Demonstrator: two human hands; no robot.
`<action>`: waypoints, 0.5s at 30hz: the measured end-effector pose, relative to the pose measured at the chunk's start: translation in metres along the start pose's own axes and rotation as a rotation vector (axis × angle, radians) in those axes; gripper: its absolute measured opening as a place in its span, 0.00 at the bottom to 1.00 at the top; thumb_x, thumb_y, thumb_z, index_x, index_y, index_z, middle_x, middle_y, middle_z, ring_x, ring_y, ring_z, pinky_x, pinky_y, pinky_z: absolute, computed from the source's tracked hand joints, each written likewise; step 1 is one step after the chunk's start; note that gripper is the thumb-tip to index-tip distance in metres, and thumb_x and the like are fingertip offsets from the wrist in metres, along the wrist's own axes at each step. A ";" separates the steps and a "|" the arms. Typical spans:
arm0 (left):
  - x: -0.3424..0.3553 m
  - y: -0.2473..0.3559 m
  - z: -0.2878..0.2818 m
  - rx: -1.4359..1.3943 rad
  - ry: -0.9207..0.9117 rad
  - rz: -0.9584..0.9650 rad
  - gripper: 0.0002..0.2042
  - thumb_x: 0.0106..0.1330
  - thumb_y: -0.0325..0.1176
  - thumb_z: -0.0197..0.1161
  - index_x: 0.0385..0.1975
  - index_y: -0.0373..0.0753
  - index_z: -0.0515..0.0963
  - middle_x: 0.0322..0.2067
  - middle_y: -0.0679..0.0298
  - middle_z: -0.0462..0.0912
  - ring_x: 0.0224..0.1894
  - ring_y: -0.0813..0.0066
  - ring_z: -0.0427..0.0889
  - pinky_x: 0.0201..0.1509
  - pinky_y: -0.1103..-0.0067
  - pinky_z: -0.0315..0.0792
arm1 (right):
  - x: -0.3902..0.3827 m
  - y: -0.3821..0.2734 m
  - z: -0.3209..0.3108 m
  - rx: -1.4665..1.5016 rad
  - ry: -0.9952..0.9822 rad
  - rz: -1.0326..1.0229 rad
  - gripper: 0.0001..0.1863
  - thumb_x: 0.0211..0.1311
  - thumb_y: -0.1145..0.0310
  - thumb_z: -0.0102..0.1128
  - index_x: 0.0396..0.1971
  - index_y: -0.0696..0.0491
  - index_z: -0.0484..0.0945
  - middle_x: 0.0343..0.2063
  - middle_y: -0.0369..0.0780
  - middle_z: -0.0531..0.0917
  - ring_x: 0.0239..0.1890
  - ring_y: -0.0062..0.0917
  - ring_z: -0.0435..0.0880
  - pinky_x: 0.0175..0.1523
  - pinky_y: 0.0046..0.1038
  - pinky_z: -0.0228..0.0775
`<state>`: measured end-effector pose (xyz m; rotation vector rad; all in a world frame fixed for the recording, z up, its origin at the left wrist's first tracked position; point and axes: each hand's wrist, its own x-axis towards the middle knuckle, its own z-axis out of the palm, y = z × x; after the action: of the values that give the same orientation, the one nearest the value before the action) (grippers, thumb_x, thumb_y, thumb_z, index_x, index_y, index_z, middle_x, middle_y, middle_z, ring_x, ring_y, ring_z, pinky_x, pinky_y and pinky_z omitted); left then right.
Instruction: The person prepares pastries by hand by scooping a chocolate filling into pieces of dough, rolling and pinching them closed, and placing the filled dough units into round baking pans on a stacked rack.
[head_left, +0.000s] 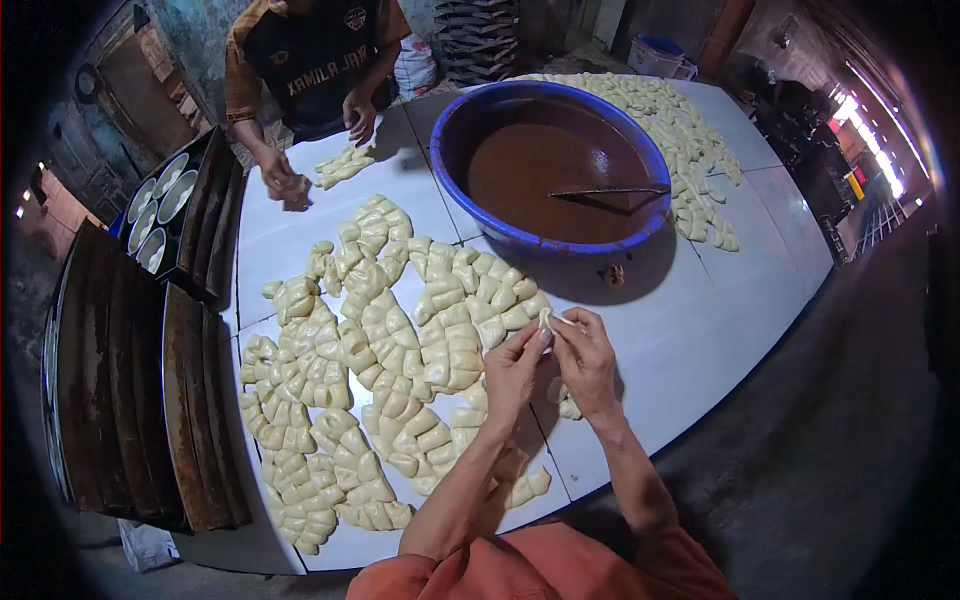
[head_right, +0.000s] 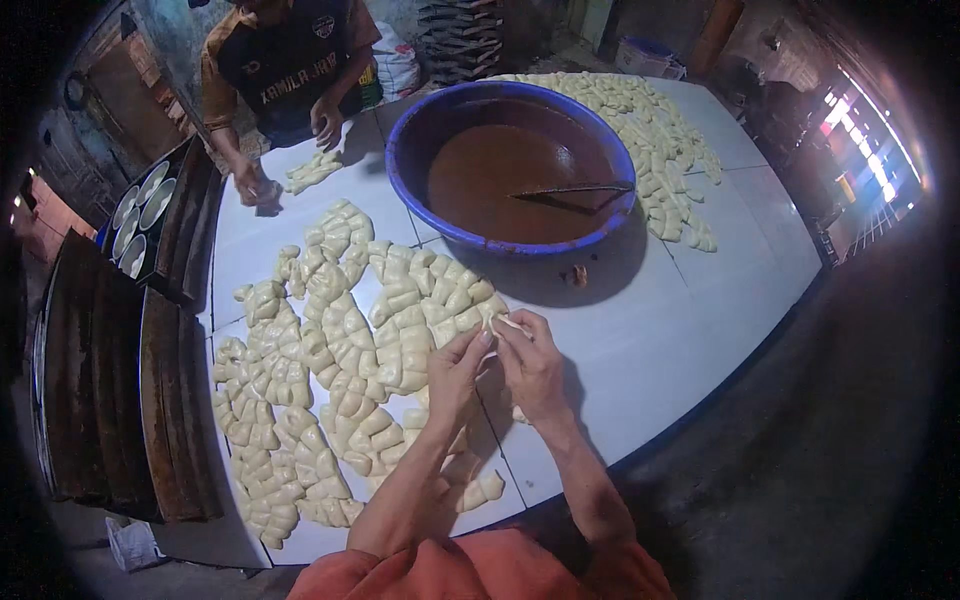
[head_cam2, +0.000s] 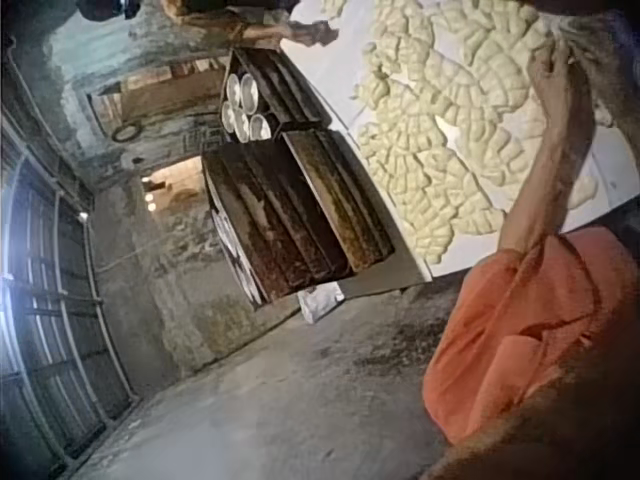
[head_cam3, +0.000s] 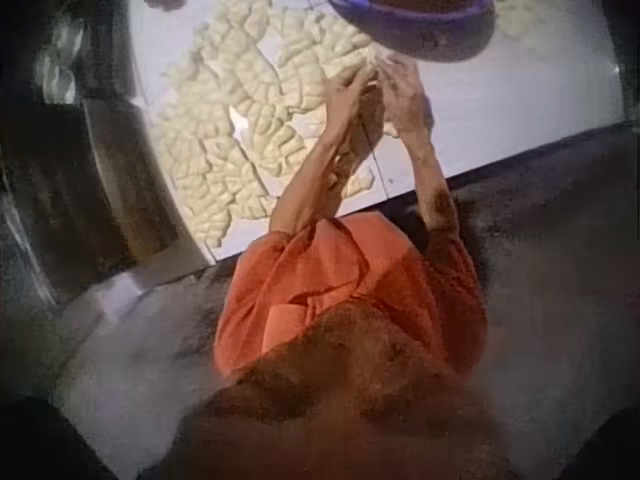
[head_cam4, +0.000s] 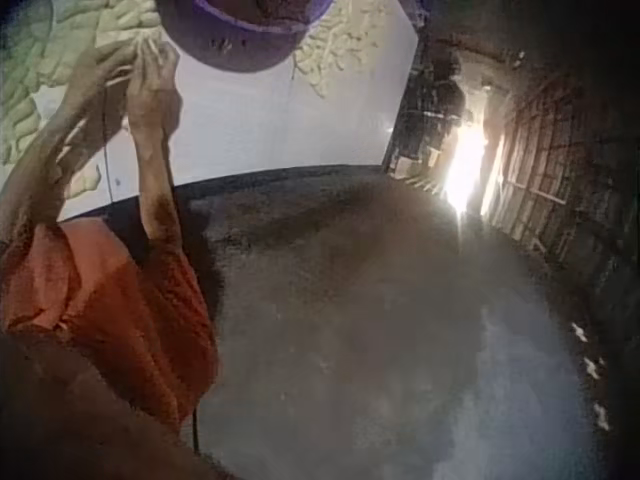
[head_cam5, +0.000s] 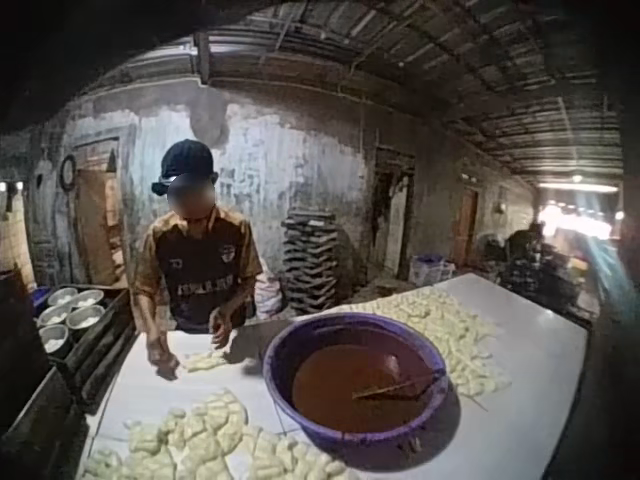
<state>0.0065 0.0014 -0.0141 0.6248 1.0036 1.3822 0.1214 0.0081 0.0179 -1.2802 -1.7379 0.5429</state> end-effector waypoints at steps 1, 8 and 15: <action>-0.003 0.003 0.003 0.078 0.011 0.084 0.14 0.68 0.30 0.63 0.50 0.29 0.79 0.38 0.63 0.84 0.37 0.84 0.80 0.40 0.86 0.75 | 0.001 0.002 0.000 0.004 0.003 0.001 0.11 0.58 0.79 0.62 0.42 0.59 0.82 0.47 0.44 0.77 0.46 0.31 0.80 0.49 0.32 0.74; 0.012 0.037 -0.006 0.097 -0.095 -0.109 0.16 0.65 0.39 0.67 0.45 0.34 0.82 0.34 0.67 0.84 0.35 0.83 0.80 0.34 0.84 0.77 | 0.008 -0.006 -0.011 0.707 -0.161 0.593 0.12 0.63 0.72 0.62 0.44 0.61 0.80 0.34 0.36 0.83 0.39 0.16 0.77 0.44 0.22 0.73; 0.007 0.042 -0.009 0.115 -0.238 -0.228 0.14 0.67 0.38 0.65 0.47 0.36 0.81 0.34 0.68 0.83 0.33 0.85 0.79 0.31 0.86 0.76 | -0.011 0.024 -0.026 0.378 -0.218 -0.040 0.22 0.59 0.73 0.68 0.54 0.55 0.77 0.48 0.41 0.78 0.41 0.20 0.79 0.46 0.22 0.72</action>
<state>-0.0229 0.0125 0.0160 0.7189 0.9350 1.0301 0.1571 0.0034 0.0086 -0.9439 -1.7273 0.9664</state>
